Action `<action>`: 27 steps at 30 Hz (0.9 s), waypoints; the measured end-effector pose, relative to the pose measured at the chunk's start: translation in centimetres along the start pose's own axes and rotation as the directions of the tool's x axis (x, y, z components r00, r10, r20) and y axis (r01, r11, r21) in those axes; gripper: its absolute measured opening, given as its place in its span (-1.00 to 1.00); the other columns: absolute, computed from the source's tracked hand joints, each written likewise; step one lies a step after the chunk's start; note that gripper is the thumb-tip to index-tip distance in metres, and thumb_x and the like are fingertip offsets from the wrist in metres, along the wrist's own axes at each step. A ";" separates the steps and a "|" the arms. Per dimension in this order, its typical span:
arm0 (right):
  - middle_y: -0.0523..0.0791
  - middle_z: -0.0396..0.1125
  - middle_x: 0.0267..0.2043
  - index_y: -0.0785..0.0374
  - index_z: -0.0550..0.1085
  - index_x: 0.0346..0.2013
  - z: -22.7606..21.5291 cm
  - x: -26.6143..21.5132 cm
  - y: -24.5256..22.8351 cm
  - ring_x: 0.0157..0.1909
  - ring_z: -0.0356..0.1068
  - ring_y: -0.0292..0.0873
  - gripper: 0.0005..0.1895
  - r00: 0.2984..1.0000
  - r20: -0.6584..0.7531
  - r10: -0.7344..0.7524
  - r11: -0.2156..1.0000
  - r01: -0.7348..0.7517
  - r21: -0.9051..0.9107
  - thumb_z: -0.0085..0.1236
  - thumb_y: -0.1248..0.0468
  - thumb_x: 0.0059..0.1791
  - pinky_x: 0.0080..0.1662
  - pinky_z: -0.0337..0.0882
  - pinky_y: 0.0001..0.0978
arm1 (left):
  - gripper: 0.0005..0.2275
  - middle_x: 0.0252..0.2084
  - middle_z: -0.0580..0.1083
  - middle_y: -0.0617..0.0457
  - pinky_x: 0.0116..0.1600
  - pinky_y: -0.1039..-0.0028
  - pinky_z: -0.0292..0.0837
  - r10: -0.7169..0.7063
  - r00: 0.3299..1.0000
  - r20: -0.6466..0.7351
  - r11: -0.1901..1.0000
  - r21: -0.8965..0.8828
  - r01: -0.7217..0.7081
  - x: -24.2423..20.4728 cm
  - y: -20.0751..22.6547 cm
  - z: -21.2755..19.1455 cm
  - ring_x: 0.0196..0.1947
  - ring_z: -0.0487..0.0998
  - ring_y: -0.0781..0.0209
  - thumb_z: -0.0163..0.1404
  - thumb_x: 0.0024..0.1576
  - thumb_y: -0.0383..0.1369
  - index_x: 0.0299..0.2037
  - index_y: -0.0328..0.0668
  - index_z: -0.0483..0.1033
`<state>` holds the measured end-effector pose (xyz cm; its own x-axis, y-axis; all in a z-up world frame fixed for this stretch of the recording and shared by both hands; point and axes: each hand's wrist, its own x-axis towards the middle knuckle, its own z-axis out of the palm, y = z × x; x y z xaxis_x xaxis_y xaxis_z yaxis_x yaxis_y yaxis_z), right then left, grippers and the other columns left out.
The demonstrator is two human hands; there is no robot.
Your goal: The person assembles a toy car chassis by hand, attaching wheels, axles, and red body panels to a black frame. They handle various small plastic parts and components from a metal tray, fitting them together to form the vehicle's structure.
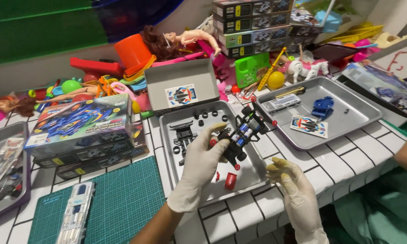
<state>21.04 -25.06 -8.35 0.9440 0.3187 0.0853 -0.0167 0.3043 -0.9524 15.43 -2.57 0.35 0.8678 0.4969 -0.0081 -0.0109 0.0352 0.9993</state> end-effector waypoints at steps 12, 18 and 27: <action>-0.12 0.49 -0.02 0.24 0.56 0.03 -5.5 1.6 -3.7 -0.11 0.34 -0.27 -0.69 0.941 -0.273 -0.198 0.865 0.037 -0.500 0.19 0.36 -0.02 -0.10 0.36 -0.47 | -0.79 -0.23 0.39 0.04 -0.47 0.55 0.48 -0.057 0.825 0.562 0.978 0.198 -0.067 7.9 5.8 2.1 -0.55 0.45 0.28 0.00 0.23 -0.47 0.06 -0.14 0.52; -0.02 0.35 0.17 0.23 0.38 0.25 -8.1 1.6 -5.0 0.21 0.38 -0.10 -0.26 0.929 -0.014 -0.370 0.657 0.251 -0.711 0.18 -0.05 -0.14 0.22 0.37 -0.25 | -0.69 -0.19 0.44 0.05 -0.46 0.52 0.39 -0.115 0.632 0.766 0.982 0.185 -0.045 10.1 1.3 4.0 -0.49 0.44 0.31 0.07 0.18 -0.32 0.12 -0.17 0.50; -0.14 0.33 -0.34 0.46 0.12 0.48 -9.6 -0.6 -1.0 -0.53 0.33 -0.24 -0.17 0.995 0.079 0.059 0.991 -0.068 0.114 0.19 0.31 -0.04 -0.35 0.41 -0.51 | -0.68 -0.12 0.51 0.16 0.00 0.59 0.40 -0.302 0.570 0.764 0.927 0.375 -0.011 6.9 1.8 4.4 -0.14 0.47 0.40 0.04 0.18 -0.34 0.15 -0.08 0.54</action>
<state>23.71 -34.17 -10.30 0.9125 0.4057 0.0518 -0.1178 0.3821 -0.9166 23.55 -2.94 2.23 0.8776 -0.3900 -0.2789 0.1665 -0.2976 0.9401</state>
